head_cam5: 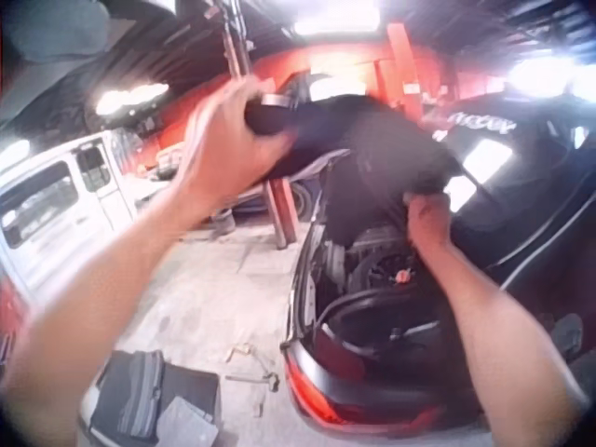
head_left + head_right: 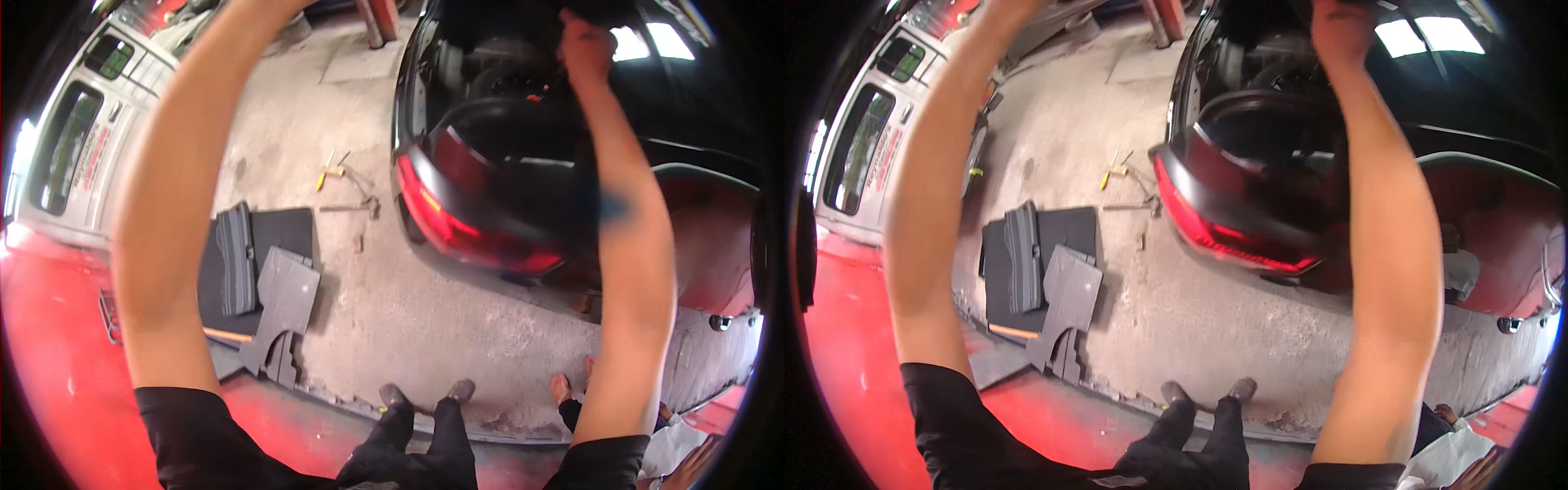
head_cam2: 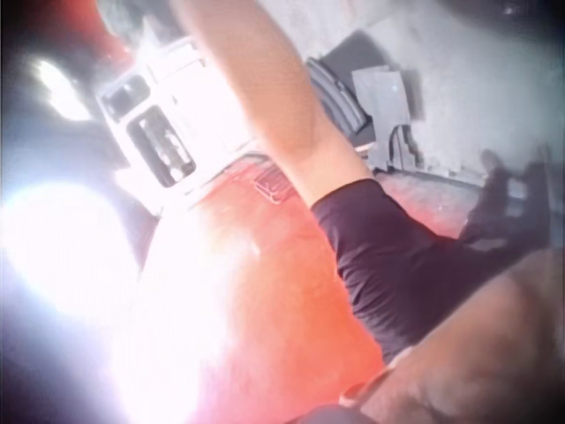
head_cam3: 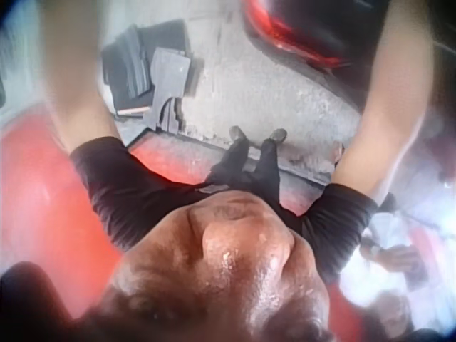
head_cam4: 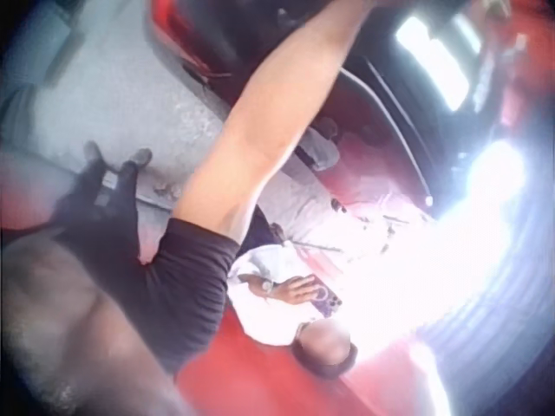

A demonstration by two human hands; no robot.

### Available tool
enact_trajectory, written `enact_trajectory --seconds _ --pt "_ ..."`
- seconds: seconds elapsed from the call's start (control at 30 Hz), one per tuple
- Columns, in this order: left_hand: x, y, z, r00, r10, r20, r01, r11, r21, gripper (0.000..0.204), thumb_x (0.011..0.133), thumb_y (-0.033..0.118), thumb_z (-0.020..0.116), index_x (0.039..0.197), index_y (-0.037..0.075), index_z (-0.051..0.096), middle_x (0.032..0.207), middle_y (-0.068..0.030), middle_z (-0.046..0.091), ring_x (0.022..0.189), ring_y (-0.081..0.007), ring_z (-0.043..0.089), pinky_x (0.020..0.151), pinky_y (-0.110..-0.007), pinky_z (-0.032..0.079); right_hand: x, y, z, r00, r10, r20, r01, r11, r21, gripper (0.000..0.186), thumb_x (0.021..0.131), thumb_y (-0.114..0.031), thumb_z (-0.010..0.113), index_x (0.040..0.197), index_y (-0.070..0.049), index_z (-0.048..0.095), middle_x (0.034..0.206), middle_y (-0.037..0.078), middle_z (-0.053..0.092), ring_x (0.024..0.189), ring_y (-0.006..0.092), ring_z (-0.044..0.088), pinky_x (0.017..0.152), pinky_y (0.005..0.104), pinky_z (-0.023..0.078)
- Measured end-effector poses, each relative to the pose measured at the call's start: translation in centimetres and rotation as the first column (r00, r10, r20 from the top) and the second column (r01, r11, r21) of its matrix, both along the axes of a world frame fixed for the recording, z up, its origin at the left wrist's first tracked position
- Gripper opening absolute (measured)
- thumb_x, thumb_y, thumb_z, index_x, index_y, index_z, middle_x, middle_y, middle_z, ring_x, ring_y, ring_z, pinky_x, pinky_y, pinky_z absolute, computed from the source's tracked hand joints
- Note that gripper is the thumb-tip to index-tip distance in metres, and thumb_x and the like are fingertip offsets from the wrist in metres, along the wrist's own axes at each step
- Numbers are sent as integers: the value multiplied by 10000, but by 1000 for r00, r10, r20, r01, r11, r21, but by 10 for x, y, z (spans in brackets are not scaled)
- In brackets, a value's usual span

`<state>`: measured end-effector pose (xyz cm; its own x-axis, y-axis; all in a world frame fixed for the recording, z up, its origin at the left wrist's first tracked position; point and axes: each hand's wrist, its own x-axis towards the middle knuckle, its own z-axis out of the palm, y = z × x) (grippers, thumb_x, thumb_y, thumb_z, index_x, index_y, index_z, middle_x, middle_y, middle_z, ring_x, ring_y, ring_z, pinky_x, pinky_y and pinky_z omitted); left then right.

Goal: Repairing the rear trunk panel of a car using a hammer and block.

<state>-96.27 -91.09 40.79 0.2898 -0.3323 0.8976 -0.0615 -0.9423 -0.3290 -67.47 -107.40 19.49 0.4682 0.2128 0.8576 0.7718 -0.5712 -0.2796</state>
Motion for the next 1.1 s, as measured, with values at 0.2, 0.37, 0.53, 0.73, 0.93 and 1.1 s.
enact_trajectory --seconds 0.2,0.37,0.53,0.73,0.93,1.1 --pt "-5 -9 -7 996 84 -36 -84 996 13 500 876 357 784 1214 6 671 1122 -167 693 1056 -352 666 918 -427 515 -33 -7 6 963 67 261 -106 985 137 239 960 -283 646 988 -90 785 869 141 749 832 368 720 772 453 548" --pt "15 -11 -1 996 84 5 -77 937 -341 344 977 317 663 1170 50 762 1184 -141 746 1104 -297 713 947 -351 529 -33 -20 10 989 117 90 -128 983 131 314 953 -233 635 1206 -61 704 1177 178 707 1174 385 628 1017 495 471" --pt "29 -7 -5 978 71 196 -7 950 -311 306 997 276 570 967 103 820 1044 -104 787 936 -287 763 797 -334 573 -53 -15 25 989 114 -92 -105 990 95 351 985 -244 571 1257 -52 684 1258 206 669 1224 421 586 1073 516 436" --pt "28 -15 -7 980 120 161 -61 942 -329 347 996 302 526 949 108 810 1051 -79 786 962 -281 753 800 -361 573 -46 -11 21 982 179 -62 -162 965 207 376 955 -224 613 1280 -40 659 1342 219 624 1262 416 567 1079 511 447" --pt "27 -7 -11 989 88 115 -43 936 -349 351 1024 168 478 1037 7 790 1079 -135 786 997 -246 757 900 -326 554 -46 -20 7 982 179 -66 -172 981 94 358 954 -224 614 1264 -54 672 1292 206 661 1196 412 618 1028 509 486" --pt "31 10 -8 971 58 233 3 967 -254 300 963 179 543 911 56 812 986 -130 789 927 -317 764 815 -361 583 -56 -4 19 990 127 -62 -126 992 21 349 991 -251 565 1255 -56 681 1255 198 687 1175 402 639 989 491 505"
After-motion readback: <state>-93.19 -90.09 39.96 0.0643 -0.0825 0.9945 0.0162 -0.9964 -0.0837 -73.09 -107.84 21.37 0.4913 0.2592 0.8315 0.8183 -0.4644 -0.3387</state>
